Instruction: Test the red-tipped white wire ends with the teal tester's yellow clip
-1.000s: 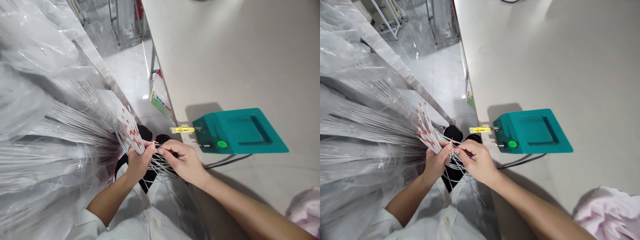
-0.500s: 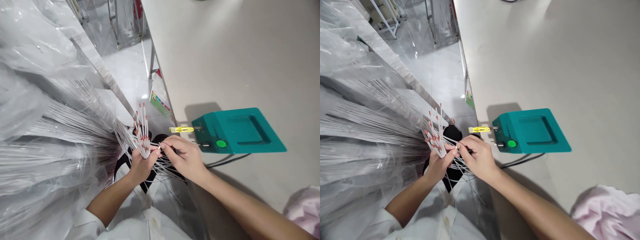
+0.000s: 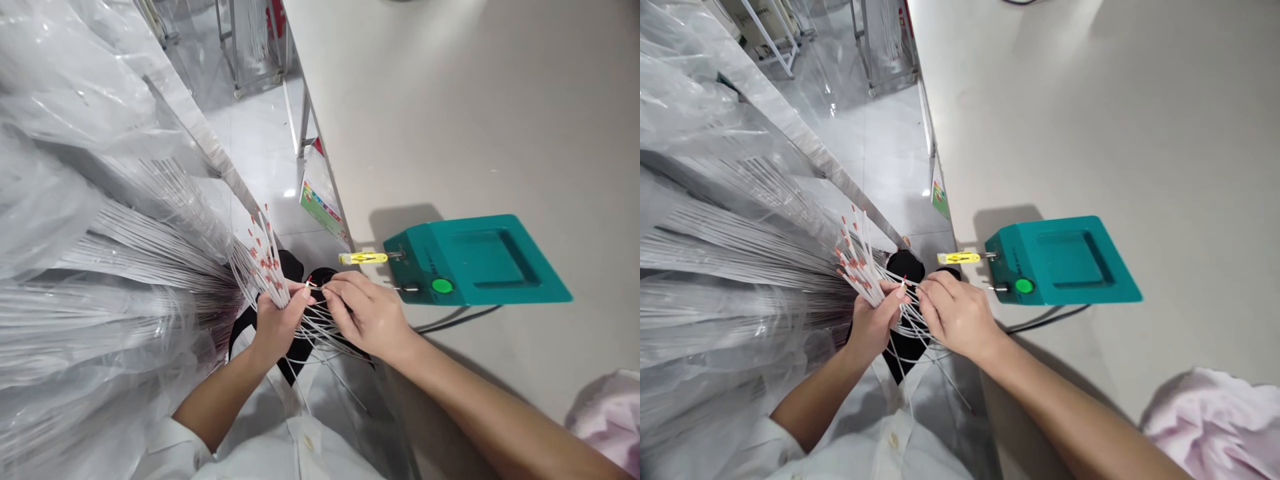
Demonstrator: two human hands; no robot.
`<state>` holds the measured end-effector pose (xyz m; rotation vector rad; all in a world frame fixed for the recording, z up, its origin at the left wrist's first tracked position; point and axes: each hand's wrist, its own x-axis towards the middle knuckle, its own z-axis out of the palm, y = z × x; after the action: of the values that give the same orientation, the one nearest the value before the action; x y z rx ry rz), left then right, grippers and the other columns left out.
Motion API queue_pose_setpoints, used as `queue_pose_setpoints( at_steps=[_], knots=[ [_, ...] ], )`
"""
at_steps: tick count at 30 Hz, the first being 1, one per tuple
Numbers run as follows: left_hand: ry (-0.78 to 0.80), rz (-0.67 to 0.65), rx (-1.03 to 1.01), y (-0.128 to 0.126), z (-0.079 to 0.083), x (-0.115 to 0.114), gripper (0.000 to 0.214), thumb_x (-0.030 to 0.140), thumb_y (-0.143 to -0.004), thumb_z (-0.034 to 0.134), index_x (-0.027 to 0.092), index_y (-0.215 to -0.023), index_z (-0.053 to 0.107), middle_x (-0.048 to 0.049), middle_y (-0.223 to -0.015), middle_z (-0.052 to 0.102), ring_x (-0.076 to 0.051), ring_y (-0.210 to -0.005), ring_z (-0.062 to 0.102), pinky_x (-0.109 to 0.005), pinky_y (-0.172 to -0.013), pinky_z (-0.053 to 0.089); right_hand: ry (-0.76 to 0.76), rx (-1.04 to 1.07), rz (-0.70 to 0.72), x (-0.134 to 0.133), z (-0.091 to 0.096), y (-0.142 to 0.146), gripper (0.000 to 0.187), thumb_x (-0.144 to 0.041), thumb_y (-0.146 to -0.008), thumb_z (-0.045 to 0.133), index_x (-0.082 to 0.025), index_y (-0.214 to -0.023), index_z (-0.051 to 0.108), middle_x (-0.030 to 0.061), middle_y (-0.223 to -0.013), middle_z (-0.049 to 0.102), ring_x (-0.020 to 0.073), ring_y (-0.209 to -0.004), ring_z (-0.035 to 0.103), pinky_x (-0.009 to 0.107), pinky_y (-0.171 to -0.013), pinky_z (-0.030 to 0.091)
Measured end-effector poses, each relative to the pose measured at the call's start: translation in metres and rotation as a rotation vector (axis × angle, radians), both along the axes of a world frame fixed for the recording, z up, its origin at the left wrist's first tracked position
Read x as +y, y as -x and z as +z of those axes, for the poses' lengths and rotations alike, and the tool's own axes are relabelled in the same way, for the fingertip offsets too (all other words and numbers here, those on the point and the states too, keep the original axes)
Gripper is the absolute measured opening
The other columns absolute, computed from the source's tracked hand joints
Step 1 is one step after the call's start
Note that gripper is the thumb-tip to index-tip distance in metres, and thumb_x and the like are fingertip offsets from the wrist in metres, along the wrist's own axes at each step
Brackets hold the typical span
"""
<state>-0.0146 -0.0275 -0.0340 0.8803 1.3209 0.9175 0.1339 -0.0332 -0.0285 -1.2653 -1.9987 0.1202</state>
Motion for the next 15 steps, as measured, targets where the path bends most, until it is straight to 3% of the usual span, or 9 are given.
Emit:
queue_pose_setpoints(
  at_steps=[4,7,9,13,15],
  knots=[
    [-0.077,-0.09,0.026,0.0,0.004,-0.001,0.018,0.031,-0.075,0.06,0.014,-0.07,0.064,0.0015,-0.056,0.058,-0.005,-0.041,0.038,-0.021,-0.045,0.032,0.159,0.195,0.026,0.002,0.002,0.002,0.017,-0.019,-0.083,0.052,-0.015,-0.098,0.059,0.0096,-0.09,0.065,0.0131,-0.068,0.062,0.025,-0.062,0.052],
    [-0.109,-0.18,0.072,0.001,0.008,-0.002,0.017,0.029,-0.075,0.059,0.015,-0.066,0.064,0.0019,-0.05,0.055,-0.008,-0.046,0.046,-0.023,-0.051,0.036,0.223,0.27,0.093,0.003,0.004,0.003,0.012,-0.015,-0.085,0.049,-0.017,-0.087,0.061,0.0055,-0.078,0.065,0.012,-0.068,0.061,0.022,-0.061,0.05],
    [-0.136,-0.209,0.083,0.001,0.01,-0.001,0.016,0.027,-0.075,0.058,0.016,-0.065,0.063,0.0019,-0.052,0.055,-0.01,-0.049,0.048,-0.024,-0.053,0.038,0.169,0.198,0.108,0.002,0.004,0.003,0.015,-0.012,-0.085,0.047,-0.017,-0.081,0.061,0.0046,-0.074,0.065,0.0125,-0.069,0.06,0.022,-0.06,0.049],
    [-0.21,-0.236,0.14,0.001,0.012,-0.001,0.015,0.02,-0.075,0.055,0.016,-0.062,0.061,0.0023,-0.054,0.055,-0.01,-0.049,0.047,-0.024,-0.053,0.039,-0.069,-0.163,0.056,-0.001,0.003,0.002,0.011,-0.014,-0.081,0.051,-0.014,-0.079,0.061,0.0074,-0.074,0.066,0.0157,-0.066,0.06,0.026,-0.059,0.047],
    [-0.279,-0.227,0.195,0.0,0.013,-0.001,0.017,0.019,-0.075,0.054,0.016,-0.059,0.06,0.0018,-0.054,0.055,-0.011,-0.054,0.049,-0.024,-0.055,0.04,-0.092,-0.239,0.041,-0.002,0.004,0.002,0.012,-0.015,-0.081,0.051,-0.013,-0.076,0.061,0.0074,-0.071,0.065,0.0159,-0.063,0.059,0.027,-0.058,0.045]
  ],
)
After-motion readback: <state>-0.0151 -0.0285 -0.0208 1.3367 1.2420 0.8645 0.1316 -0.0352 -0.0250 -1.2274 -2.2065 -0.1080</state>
